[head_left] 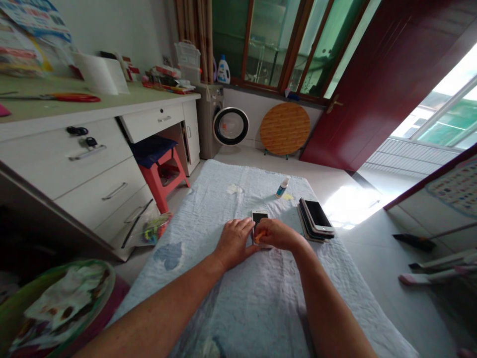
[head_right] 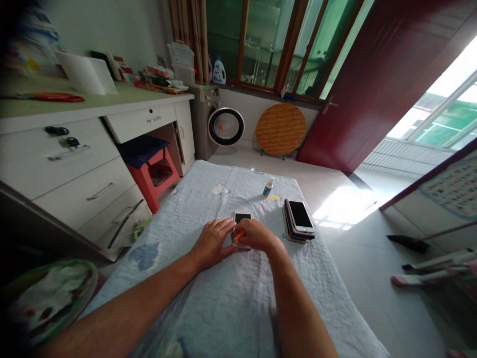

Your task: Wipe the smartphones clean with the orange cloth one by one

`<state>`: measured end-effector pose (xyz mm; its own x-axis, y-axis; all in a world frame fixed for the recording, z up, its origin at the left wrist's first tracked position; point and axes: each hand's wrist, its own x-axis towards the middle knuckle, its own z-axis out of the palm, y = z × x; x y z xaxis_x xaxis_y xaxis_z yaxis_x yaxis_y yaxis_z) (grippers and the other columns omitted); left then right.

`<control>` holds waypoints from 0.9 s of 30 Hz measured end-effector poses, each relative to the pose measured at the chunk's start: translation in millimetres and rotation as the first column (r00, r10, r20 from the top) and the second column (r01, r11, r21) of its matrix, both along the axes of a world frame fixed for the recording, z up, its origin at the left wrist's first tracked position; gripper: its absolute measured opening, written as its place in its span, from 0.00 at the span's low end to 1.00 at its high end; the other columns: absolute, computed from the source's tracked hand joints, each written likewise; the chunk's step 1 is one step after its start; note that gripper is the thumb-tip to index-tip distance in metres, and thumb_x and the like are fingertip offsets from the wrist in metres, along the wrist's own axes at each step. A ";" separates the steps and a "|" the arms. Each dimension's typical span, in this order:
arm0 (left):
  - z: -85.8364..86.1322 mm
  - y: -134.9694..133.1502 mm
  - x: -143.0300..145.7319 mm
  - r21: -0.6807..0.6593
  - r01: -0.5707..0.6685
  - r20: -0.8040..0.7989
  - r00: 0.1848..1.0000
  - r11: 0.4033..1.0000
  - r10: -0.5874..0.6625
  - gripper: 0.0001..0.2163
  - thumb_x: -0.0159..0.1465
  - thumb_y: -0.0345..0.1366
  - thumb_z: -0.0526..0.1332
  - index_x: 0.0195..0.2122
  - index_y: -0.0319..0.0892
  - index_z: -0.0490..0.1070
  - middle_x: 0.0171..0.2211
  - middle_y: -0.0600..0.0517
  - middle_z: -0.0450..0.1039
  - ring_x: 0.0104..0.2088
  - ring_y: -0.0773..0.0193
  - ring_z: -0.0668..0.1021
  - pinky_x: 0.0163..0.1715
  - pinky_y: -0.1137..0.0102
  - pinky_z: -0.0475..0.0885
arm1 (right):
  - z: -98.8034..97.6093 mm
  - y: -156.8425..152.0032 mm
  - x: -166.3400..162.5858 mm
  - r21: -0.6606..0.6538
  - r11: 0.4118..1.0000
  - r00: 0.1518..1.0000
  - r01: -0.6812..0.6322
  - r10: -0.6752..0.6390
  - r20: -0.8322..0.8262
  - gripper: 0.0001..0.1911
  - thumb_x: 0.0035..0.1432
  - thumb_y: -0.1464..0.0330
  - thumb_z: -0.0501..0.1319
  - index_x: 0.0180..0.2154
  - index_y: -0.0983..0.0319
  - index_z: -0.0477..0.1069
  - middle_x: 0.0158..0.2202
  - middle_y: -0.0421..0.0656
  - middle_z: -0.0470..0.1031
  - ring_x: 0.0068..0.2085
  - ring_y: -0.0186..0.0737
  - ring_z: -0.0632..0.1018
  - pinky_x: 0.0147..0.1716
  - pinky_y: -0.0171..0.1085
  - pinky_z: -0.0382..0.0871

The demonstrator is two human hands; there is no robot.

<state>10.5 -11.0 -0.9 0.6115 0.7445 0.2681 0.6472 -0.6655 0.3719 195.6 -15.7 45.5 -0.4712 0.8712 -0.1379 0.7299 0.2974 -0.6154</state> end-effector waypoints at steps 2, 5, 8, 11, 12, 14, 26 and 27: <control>0.6 0.3 -0.7 -0.001 0.016 0.008 1.000 1.000 -0.016 0.25 0.58 0.51 0.65 0.54 0.45 0.67 0.57 0.46 0.68 0.54 0.50 0.70 0.54 0.56 0.63 | 3.5 -2.8 0.2 -0.044 0.998 0.999 -0.037 0.036 -0.021 0.09 0.47 0.79 0.60 0.29 0.63 0.77 0.30 0.38 0.74 0.31 0.31 0.73 0.30 0.28 0.61; 2.2 0.4 -0.6 -0.019 0.022 0.019 1.000 1.000 -0.022 0.25 0.58 0.50 0.66 0.53 0.46 0.67 0.55 0.47 0.70 0.53 0.51 0.71 0.52 0.57 0.64 | 4.8 -4.4 -1.2 -0.066 0.998 1.000 -0.018 0.018 -0.003 0.09 0.46 0.79 0.60 0.29 0.63 0.76 0.29 0.38 0.74 0.30 0.31 0.73 0.29 0.28 0.61; 4.0 0.2 0.1 -0.037 0.020 0.020 1.000 0.999 -0.019 0.24 0.56 0.50 0.67 0.51 0.47 0.67 0.53 0.48 0.72 0.51 0.51 0.71 0.51 0.59 0.64 | 2.3 -2.8 -4.1 -0.016 0.999 0.997 0.050 -0.048 0.060 0.10 0.45 0.79 0.59 0.29 0.63 0.76 0.28 0.38 0.74 0.29 0.31 0.72 0.28 0.28 0.60; 5.3 0.0 0.7 -0.047 0.015 0.019 1.000 0.999 -0.014 0.24 0.55 0.49 0.68 0.50 0.48 0.67 0.50 0.50 0.73 0.49 0.52 0.72 0.49 0.60 0.65 | -3.2 1.4 -5.3 0.117 0.985 0.984 0.126 -0.139 0.113 0.10 0.47 0.77 0.59 0.31 0.63 0.76 0.29 0.40 0.75 0.30 0.32 0.72 0.30 0.30 0.59; 5.5 0.1 0.8 -0.047 0.015 0.019 1.000 0.999 -0.014 0.24 0.54 0.49 0.69 0.50 0.48 0.67 0.49 0.51 0.73 0.49 0.52 0.72 0.49 0.60 0.65 | -5.4 3.2 -4.8 0.155 0.976 0.976 0.156 -0.176 0.128 0.10 0.47 0.77 0.59 0.32 0.63 0.76 0.30 0.40 0.75 0.32 0.33 0.73 0.31 0.30 0.59; 5.9 0.2 0.8 -0.042 0.020 0.022 1.000 0.999 -0.019 0.26 0.54 0.49 0.69 0.51 0.47 0.67 0.50 0.50 0.73 0.49 0.51 0.72 0.49 0.60 0.65 | -9.5 6.7 -2.3 0.216 0.949 0.951 0.231 -0.267 0.155 0.10 0.49 0.75 0.59 0.33 0.62 0.76 0.33 0.42 0.74 0.34 0.34 0.73 0.33 0.31 0.59; 6.7 0.3 -0.5 -0.025 0.044 -0.004 0.999 0.999 -0.044 0.26 0.57 0.53 0.65 0.53 0.45 0.67 0.54 0.47 0.70 0.52 0.49 0.71 0.52 0.57 0.63 | -13.4 11.9 10.6 0.323 0.814 0.791 0.483 -0.564 0.237 0.09 0.54 0.72 0.57 0.36 0.62 0.75 0.37 0.45 0.75 0.37 0.37 0.73 0.33 0.32 0.59; 6.8 0.0 -0.4 -0.027 0.041 -0.006 0.999 0.999 -0.041 0.26 0.56 0.52 0.66 0.53 0.46 0.67 0.54 0.47 0.70 0.52 0.49 0.71 0.52 0.57 0.63 | -12.0 11.2 10.8 0.306 0.833 0.814 0.460 -0.534 0.229 0.08 0.54 0.72 0.58 0.35 0.63 0.75 0.36 0.45 0.76 0.37 0.37 0.73 0.33 0.32 0.59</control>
<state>10.1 -10.9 5.9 0.6432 0.7256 0.2446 0.6220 -0.6814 0.3858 206.4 -4.4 33.5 0.0662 0.9973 0.0311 0.9489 -0.0532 -0.3109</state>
